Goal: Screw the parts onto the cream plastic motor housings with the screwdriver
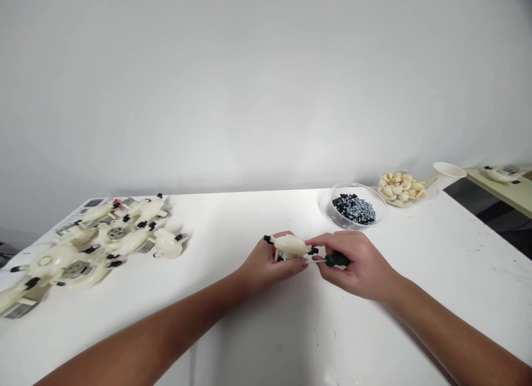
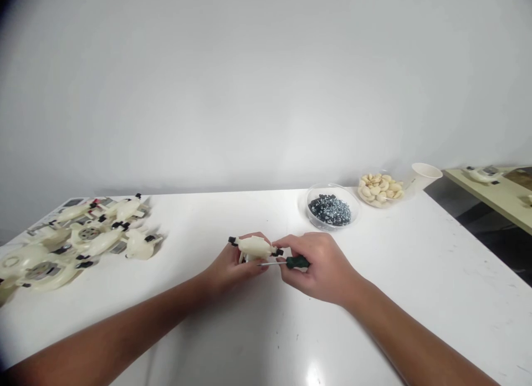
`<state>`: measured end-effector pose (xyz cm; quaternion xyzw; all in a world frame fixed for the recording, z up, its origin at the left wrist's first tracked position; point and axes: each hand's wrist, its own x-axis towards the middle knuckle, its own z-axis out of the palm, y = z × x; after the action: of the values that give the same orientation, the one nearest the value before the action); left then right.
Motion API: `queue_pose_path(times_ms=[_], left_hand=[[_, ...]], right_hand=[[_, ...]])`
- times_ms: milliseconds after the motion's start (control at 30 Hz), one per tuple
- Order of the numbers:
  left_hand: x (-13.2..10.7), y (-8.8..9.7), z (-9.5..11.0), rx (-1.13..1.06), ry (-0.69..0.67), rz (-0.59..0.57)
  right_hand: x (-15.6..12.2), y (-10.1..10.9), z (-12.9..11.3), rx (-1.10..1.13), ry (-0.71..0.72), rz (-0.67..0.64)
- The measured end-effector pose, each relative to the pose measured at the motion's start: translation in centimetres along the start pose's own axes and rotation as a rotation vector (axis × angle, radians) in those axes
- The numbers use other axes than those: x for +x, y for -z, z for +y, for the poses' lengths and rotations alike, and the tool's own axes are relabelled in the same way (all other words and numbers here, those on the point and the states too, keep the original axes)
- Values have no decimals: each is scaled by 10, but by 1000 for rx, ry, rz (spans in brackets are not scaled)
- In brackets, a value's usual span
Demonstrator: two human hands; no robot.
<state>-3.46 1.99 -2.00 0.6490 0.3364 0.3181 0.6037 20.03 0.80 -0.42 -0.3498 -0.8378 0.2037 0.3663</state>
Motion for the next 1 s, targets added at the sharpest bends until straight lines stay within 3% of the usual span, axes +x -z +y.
queue_pose_path(times_ms=[333, 1000], left_hand=[[0, -4, 4, 68, 13, 24], [2, 0, 9, 96, -14, -60]], right_hand=[[-1, -2, 5, -253, 109, 44], [0, -8, 6, -179, 176, 61]])
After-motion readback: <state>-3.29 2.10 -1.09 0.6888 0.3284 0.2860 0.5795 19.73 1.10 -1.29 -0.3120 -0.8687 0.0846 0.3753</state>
